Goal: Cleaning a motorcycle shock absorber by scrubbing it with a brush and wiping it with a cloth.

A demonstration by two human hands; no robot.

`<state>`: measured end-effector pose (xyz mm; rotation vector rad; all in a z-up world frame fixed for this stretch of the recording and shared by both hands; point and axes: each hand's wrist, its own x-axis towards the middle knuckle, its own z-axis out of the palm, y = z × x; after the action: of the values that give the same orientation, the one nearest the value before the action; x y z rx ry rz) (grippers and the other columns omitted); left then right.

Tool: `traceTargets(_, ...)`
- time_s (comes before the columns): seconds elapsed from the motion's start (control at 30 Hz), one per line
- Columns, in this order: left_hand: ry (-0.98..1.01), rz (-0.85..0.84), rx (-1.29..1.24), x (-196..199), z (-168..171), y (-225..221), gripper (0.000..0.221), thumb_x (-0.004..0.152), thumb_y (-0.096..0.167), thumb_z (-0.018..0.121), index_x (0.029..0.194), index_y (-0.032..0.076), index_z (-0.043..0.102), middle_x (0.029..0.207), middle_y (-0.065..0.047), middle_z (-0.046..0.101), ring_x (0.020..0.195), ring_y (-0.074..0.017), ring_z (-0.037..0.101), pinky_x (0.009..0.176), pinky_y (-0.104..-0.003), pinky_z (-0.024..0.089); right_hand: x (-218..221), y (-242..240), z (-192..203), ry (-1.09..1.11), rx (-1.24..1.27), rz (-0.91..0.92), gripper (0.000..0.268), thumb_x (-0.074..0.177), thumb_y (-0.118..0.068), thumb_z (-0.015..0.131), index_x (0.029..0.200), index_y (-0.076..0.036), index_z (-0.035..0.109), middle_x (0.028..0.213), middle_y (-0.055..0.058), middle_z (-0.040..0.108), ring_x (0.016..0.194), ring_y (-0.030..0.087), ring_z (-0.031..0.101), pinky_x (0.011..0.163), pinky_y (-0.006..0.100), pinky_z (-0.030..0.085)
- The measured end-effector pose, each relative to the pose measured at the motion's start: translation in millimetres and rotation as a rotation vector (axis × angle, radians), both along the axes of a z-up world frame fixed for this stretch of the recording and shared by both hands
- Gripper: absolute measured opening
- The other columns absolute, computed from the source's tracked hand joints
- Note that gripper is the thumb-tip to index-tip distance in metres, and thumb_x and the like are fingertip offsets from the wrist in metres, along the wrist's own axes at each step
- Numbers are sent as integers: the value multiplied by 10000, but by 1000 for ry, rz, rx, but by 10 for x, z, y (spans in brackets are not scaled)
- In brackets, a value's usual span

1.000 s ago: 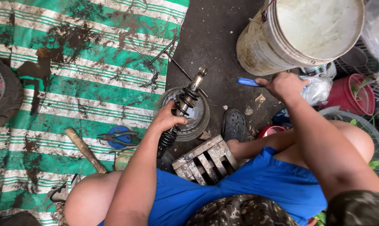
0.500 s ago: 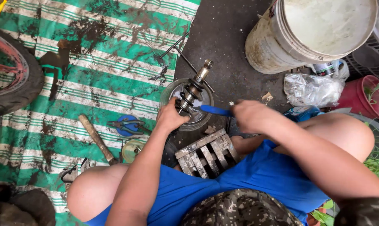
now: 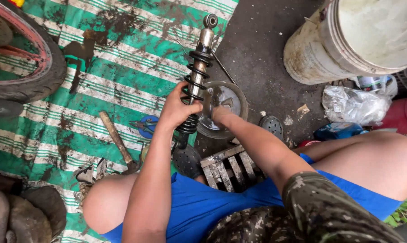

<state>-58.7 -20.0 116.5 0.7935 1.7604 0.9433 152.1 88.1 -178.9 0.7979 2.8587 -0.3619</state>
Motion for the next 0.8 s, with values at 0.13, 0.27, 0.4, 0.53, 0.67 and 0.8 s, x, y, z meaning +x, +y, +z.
traceTargets(0.13,-77,-3,-11,4,-39,-48,873,660,195,994,1457,160,642,1103,-141,830,999,-227,825,922,-407,658,-146,56,304,-295,-271,-403,364,1005,-176,530,959,-78,878,883,165,847,889,403,842,734,588,670)
traceTargets(0.27,8,-122,-119,127,-47,-44,907,637,228,1015,1466,155,654,1105,-128,846,1091,-237,835,1018,-456,648,-17,59,2121,-396,133,-48,244,956,-246,657,943,-232,900,844,77,836,885,327,785,720,482,606)
traceTargets(0.4,59,-203,-159,384,-237,6,886,620,270,980,1448,223,666,1109,-85,856,1137,-216,828,1093,-446,611,842,388,3205,-493,226,-120,286,1003,-194,611,1058,-250,887,1106,12,811,1052,291,747,920,544,458)
traceTargets(0.53,100,-276,-214,565,-393,65,905,616,301,954,1470,246,658,1156,-86,861,1201,-230,810,1119,-431,598,1897,1159,3238,-384,314,-405,368,1034,-181,630,1356,-289,772,1218,44,797,1188,329,741,1075,738,338)
traceTargets(0.67,153,-361,-300,627,-541,97,922,632,330,927,1504,256,636,1189,-82,857,1256,-248,788,1124,-458,592,2459,1510,2895,-163,-312,-999,478,977,-675,705,1276,-329,845,1225,204,817,1323,480,689,1051,663,502)
traceTargets(0.8,170,-360,-322,737,-673,99,918,625,345,940,1494,297,646,1184,-82,853,1268,-290,776,1116,-463,597,2203,1393,3151,-324,-287,-946,636,1027,-814,612,1162,-259,893,1283,221,835,1408,487,653,1170,664,464)
